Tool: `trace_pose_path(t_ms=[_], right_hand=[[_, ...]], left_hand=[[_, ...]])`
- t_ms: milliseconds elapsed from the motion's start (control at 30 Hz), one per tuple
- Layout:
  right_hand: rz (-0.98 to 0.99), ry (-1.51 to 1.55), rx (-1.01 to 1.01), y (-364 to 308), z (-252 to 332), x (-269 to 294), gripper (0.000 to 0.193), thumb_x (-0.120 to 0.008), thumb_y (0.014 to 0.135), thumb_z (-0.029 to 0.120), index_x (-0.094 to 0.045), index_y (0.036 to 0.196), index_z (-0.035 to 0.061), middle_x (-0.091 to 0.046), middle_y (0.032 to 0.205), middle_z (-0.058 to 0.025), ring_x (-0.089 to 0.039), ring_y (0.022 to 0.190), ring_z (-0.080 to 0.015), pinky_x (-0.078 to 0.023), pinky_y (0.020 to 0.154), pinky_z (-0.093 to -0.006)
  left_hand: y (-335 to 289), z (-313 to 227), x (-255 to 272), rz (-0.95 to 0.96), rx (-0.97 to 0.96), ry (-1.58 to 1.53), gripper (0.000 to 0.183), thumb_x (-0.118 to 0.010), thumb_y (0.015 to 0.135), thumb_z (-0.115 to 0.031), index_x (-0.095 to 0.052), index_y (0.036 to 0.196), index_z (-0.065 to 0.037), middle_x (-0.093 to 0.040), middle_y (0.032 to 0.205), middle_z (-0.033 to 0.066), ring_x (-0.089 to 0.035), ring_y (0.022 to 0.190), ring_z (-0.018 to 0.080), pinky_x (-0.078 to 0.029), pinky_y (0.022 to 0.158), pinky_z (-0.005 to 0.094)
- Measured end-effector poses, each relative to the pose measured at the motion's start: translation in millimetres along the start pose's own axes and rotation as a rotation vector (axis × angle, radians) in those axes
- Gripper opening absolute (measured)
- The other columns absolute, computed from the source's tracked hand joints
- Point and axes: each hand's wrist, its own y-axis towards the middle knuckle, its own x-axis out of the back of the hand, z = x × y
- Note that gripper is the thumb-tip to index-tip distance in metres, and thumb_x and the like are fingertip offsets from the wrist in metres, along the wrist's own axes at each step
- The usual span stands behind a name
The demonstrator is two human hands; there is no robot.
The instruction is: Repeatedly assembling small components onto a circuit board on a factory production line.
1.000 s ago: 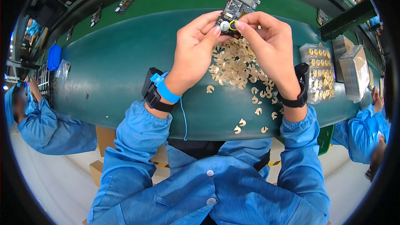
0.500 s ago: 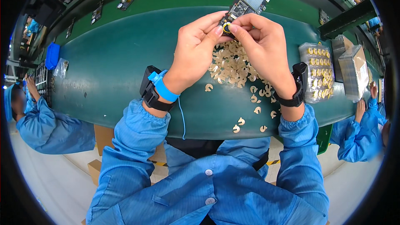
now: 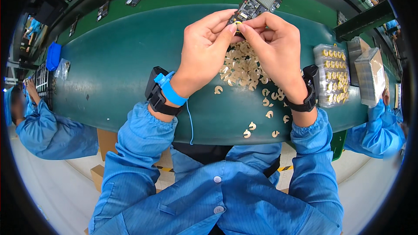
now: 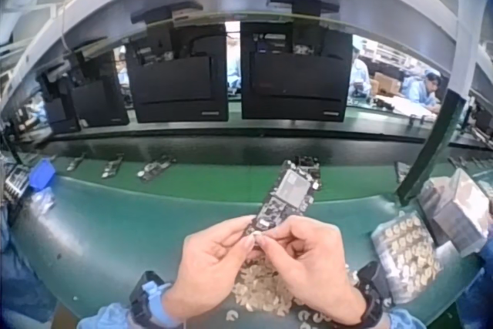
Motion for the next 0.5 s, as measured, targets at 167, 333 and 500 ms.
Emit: trace_pose_path(t_ms=[167, 333, 500], right_hand=[[-0.039, 0.029, -0.022, -1.8, 2.5, -4.3, 0.01, -0.076, 0.09, 0.004, -0.072, 0.089, -0.0059, -0.074, 0.076, -0.0088, -0.067, 0.063, -0.0081, -0.053, 0.058, -0.0234], [-0.083, -0.052, 0.072, -3.1, -3.6, -7.4, 0.009, -0.077, 0.089, 0.004, -0.072, 0.089, -0.0039, -0.071, 0.074, -0.0092, -0.066, 0.061, -0.0112, -0.051, 0.056, -0.0249], [-0.074, -0.168, 0.189, -2.0, -1.6, -5.3, 0.006, -0.076, 0.087, 0.002, -0.073, 0.09, -0.0019, -0.066, 0.073, -0.0097, -0.064, 0.057, -0.0158, -0.05, 0.053, -0.0277]], left_hand=[[-0.4, 1.7, 2.1, -0.013, 0.017, 0.001, 0.034, -0.055, 0.104, 0.004, -0.056, 0.137, 0.013, -0.068, 0.128, 0.0208, -0.07, 0.113, 0.0231, -0.062, 0.098, 0.0349], [1.8, 2.3, 2.8, -0.005, 0.017, -0.011, 0.033, -0.054, 0.105, 0.002, -0.056, 0.136, 0.013, -0.068, 0.128, 0.0203, -0.07, 0.113, 0.024, -0.062, 0.098, 0.0355], [1.6, 1.8, 4.5, -0.013, 0.035, -0.001, 0.032, -0.053, 0.105, 0.002, -0.057, 0.136, 0.012, -0.069, 0.129, 0.0191, -0.071, 0.113, 0.0239, -0.062, 0.098, 0.0361]])
